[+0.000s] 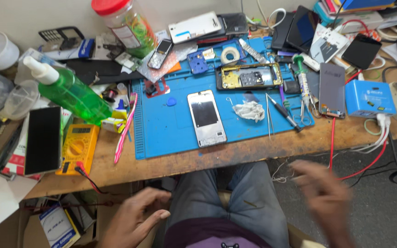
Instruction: The person cleans the back of a disassembled smartphone with a cloth, then connects a charging cable to test it. They handle a separate screen assembly, inspecting its connectors and flex cables, and use tweezers to adjust components inside the phone body.
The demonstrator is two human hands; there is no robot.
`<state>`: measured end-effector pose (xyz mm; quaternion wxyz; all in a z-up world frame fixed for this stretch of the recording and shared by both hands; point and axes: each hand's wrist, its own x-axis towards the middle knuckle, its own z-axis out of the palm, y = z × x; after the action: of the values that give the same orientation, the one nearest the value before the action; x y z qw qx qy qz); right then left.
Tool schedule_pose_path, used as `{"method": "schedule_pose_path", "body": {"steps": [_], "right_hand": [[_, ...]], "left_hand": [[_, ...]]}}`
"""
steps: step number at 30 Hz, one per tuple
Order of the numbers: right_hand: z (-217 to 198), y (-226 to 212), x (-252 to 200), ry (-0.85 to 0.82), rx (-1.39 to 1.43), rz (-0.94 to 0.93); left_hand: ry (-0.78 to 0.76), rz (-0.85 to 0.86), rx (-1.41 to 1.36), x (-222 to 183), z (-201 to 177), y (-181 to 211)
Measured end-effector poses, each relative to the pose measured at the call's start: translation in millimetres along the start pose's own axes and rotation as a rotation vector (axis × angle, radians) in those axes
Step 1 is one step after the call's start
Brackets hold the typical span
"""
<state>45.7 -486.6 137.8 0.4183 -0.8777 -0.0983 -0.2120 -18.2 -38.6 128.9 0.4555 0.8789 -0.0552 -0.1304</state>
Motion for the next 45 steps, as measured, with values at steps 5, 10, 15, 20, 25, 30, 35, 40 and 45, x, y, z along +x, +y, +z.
{"method": "schedule_pose_path", "body": {"steps": [5,10,15,20,25,30,35,40,45], "right_hand": [[-11.7,-68.4,82.5,-0.032,-0.224,-0.265],[23.3,-89.4,93.9,-0.198,-0.355,-0.278],[27.8,-90.3,93.1,-0.221,-0.355,-0.267],[19.9,-94.4,98.7,-0.228,-0.320,-0.264],[3.3,-97.5,126.3,-0.192,-0.313,-0.246],[-3.0,-102.3,132.9,-0.112,-0.195,-0.154],[2.7,-103.1,145.0,-0.028,-0.030,-0.103],[4.7,-102.8,127.9,0.077,0.074,-0.049],[-15.2,-114.1,122.6,0.124,0.135,-0.060]], "left_hand": [[0.496,0.403,-0.521,-30.3,-43.9,132.3],[0.560,0.459,-0.956,-18.0,-72.9,178.5],[0.478,0.459,-1.164,-7.9,-101.4,215.5],[0.416,0.432,-1.256,-7.0,-117.7,248.0],[0.349,0.438,-1.358,0.6,-116.0,271.6],[0.305,0.391,-1.422,-4.3,-114.6,295.0],[0.397,0.284,-1.505,-13.3,-111.0,313.2],[0.444,0.293,-1.458,-11.0,-114.1,302.5],[0.450,0.632,-1.177,21.0,-104.0,253.9]]}}
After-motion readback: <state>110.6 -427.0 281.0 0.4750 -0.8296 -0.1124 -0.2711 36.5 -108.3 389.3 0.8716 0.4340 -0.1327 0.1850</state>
